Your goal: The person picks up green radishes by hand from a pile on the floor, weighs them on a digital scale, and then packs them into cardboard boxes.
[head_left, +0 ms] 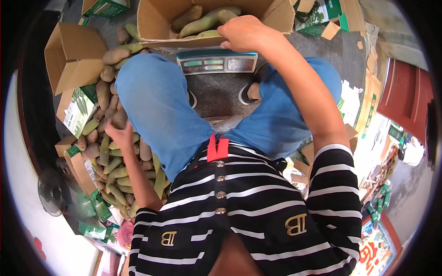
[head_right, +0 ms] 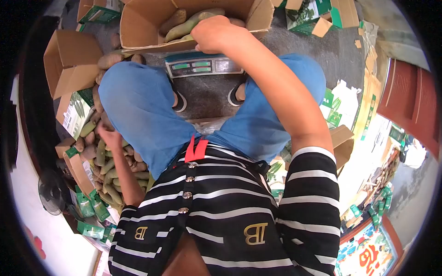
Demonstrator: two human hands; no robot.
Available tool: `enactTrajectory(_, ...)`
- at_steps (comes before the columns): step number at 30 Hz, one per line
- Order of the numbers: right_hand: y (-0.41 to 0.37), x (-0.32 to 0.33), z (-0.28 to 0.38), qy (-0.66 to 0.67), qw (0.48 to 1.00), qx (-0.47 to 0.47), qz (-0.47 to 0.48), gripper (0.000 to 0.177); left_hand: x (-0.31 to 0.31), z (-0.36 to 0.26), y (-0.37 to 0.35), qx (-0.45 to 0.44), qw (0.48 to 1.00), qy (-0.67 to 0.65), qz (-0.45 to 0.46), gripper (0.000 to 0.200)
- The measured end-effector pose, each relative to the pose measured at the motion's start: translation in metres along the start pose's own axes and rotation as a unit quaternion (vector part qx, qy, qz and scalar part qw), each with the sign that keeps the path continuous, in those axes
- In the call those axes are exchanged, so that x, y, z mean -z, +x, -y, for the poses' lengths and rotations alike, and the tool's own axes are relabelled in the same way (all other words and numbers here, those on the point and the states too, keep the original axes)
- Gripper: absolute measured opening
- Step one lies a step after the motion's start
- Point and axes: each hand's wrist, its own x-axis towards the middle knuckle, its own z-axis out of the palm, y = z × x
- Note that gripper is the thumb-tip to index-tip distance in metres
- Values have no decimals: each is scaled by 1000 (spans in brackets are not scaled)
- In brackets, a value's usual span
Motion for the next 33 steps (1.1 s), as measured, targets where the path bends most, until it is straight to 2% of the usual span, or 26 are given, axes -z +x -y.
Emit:
enactTrajectory(3, -1, 2, 0, 0, 1000, -6, -1, 32, 45, -104, 48, 42, 990, -84, -109, 75)
enactTrajectory(5, 0, 2, 0, -6, 1000, -10, 5, 32, 66, -166, 66, -63, 951, -270, -135, 69)
enactTrajectory(7, 2, 0, 1, -16, 1000, -11, 10, 32, 75, -217, 78, -134, 920, -351, -116, 66)
enactTrajectory(10, 1, 4, 7, -18, 999, -12, 32, 30, 62, -275, 84, -123, 928, -349, -33, 69)
enactTrajectory(11, 1, 3, 7, -17, 1000, -7, 25, 29, 52, -281, 84, -143, 929, -342, -9, 66)
enactTrajectory(13, 1, -1, 4, -16, 1000, -1, 10, 26, 43, -295, 77, -201, 958, -204, -30, 59)
enactTrajectory(14, 2, -4, 3, -18, 1000, -6, 11, 25, 40, -300, 73, -253, 956, -150, -4, 56)
enactTrajectory(16, 7, -9, 2, -23, 1000, -10, 15, 23, 27, -299, 70, -347, 934, -66, 46, 45)
enactTrajectory(19, 9, -13, -1, -10, 1000, 11, -14, 22, 23, -306, 59, -376, 891, 197, 159, 40)
enactTrajectory(20, 10, -13, 0, -14, 1000, 12, -12, 22, 22, -307, 58, -396, 891, 171, 139, 36)
enactTrajectory(25, -1, 1, 6, -37, 999, -5, 15, 25, 24, -302, 59, -390, 904, 122, 127, 34)
enactTrajectory(33, -9, 11, 4, -1, 999, 6, -50, 33, 25, -302, 60, -377, 907, 139, 128, 30)
